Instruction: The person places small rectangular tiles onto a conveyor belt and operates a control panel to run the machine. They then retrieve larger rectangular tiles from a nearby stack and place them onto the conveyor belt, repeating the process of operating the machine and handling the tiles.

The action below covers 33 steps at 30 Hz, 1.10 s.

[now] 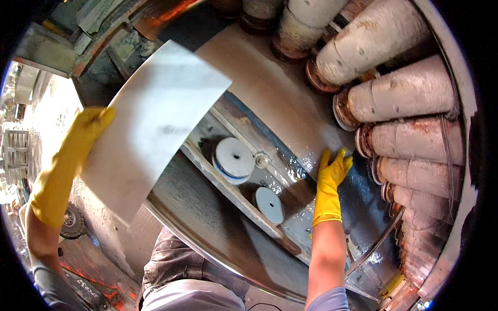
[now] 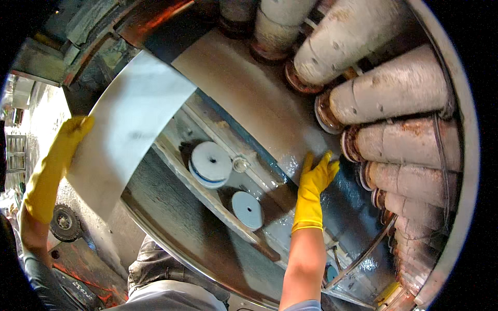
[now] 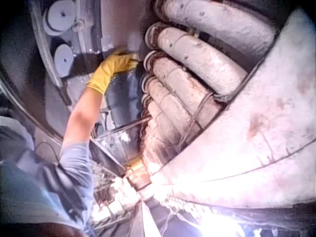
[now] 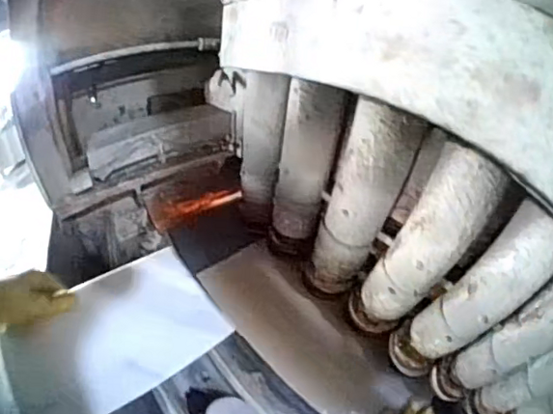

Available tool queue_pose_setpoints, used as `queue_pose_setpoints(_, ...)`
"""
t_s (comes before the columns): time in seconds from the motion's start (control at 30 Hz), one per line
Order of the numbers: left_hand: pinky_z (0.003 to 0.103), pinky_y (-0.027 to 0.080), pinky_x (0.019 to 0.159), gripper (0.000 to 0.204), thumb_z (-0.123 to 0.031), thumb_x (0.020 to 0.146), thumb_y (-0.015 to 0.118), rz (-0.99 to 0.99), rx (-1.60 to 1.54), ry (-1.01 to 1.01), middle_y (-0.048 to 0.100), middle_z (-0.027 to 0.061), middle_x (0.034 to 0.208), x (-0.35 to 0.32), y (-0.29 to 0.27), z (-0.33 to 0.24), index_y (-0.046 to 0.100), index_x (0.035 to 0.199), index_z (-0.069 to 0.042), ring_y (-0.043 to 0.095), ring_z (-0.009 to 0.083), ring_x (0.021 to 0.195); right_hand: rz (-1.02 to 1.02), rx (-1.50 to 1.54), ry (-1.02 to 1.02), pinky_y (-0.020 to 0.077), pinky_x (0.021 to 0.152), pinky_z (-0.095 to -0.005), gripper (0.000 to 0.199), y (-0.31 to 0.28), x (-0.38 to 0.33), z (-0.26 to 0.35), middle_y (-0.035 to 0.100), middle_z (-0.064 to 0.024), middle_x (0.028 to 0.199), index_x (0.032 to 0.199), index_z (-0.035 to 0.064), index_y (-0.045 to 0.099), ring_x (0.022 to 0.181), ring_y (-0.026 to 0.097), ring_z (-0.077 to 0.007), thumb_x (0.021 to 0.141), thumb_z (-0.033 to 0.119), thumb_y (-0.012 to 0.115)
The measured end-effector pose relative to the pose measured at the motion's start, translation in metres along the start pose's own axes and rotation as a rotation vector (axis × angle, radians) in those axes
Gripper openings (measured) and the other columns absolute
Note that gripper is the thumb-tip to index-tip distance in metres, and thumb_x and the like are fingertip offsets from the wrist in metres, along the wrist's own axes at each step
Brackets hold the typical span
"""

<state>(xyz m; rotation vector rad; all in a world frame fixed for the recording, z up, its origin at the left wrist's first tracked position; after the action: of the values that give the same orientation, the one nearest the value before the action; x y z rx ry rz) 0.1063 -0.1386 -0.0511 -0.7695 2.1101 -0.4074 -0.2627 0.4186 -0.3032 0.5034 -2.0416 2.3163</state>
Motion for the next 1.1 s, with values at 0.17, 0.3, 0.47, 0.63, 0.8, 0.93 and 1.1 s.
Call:
queue_pose_setpoints(0.17,0.037,0.051,0.096,0.063,-0.054,0.101,0.066,-0.183,0.121,0.160,0.073,0.0111,0.120,0.128,-0.024,-0.074,0.067,0.135,-0.001,0.067,0.0214,0.104,-0.046,-0.046,0.116,0.0279,0.125,-0.0544,0.074,-0.001,-0.007,0.014,0.040,-0.0400,0.157,0.156,0.0003,0.045,0.147,0.038,-0.0533,0.103,0.051,0.057)
queue_pose_setpoints(0.3,0.041,0.048,0.100,0.065,-0.056,0.099,0.066,-0.399,0.425,0.377,0.073,0.0161,0.121,0.285,-0.054,-0.067,0.068,0.131,0.000,0.066,0.0282,0.109,-0.060,-0.041,0.104,0.0284,0.125,-0.0528,0.068,-0.005,-0.006,0.018,0.039,-0.0370,0.159,0.154,-0.0002,0.047,0.148,0.037,-0.0510,0.105,0.045,0.059)
queue_pose_setpoints(0.47,0.040,0.049,0.099,0.063,-0.052,0.100,0.068,-0.294,0.442,0.275,0.075,0.0182,0.113,0.376,-0.038,-0.097,0.070,0.125,0.005,0.067,0.0285,0.103,-0.052,-0.039,0.061,0.0297,0.125,-0.0491,0.065,-0.009,-0.008,0.011,0.040,-0.0340,0.160,0.154,-0.0019,0.048,0.149,0.039,-0.0478,0.107,0.041,0.058)
queue_pose_setpoints(0.63,0.040,0.051,0.095,0.059,-0.051,0.098,0.072,-0.194,0.494,0.364,0.077,0.0135,0.113,0.435,-0.002,-0.121,0.072,0.123,0.002,0.068,0.0307,0.103,-0.038,0.005,0.097,0.0310,0.124,-0.0491,0.062,-0.013,-0.011,0.016,0.039,-0.0333,0.161,0.155,-0.0016,0.047,0.150,0.037,-0.0476,0.108,0.037,0.058)
queue_pose_setpoints(0.8,0.041,0.043,0.117,0.092,-0.064,0.089,0.074,-0.158,0.003,0.696,0.061,0.0242,0.145,0.531,0.032,-0.118,0.054,0.148,0.004,0.055,0.0374,0.140,-0.020,0.009,0.096,0.0321,0.124,-0.0483,0.058,-0.013,-0.007,0.023,0.038,-0.0343,0.161,0.154,-0.0015,0.048,0.151,0.037,-0.0473,0.109,0.034,0.057)
queue_pose_setpoints(0.93,0.042,0.037,0.123,0.100,-0.058,0.085,0.080,-0.145,0.446,0.851,0.050,0.0216,0.159,0.518,0.074,-0.140,0.044,0.157,0.001,0.045,0.0353,0.149,-0.025,0.053,0.112,0.0325,0.123,-0.0483,0.057,-0.020,-0.004,0.030,0.039,-0.0345,0.161,0.154,-0.0018,0.049,0.151,0.037,-0.0469,0.109,0.032,0.057)
queue_pose_setpoints(1.1,0.044,0.037,0.124,0.100,-0.053,0.084,0.084,-0.069,0.500,0.882,0.047,0.0210,0.161,0.524,0.081,-0.135,0.042,0.159,-0.003,0.044,0.0354,0.150,-0.018,0.048,0.094,0.0330,0.123,-0.0473,0.055,-0.016,0.000,0.030,0.038,-0.0346,0.162,0.152,-0.0029,0.050,0.151,0.038,-0.0465,0.109,0.030,0.057)
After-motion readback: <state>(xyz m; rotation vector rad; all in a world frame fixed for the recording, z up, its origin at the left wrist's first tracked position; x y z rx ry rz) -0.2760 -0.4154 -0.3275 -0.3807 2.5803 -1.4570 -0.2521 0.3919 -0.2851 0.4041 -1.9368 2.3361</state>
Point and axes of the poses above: each hand's wrist, its own x-axis towards the middle knuckle, its own y-axis out of the palm, z = x × y, the point moved 6 cm from there along x, towards the middle knuckle
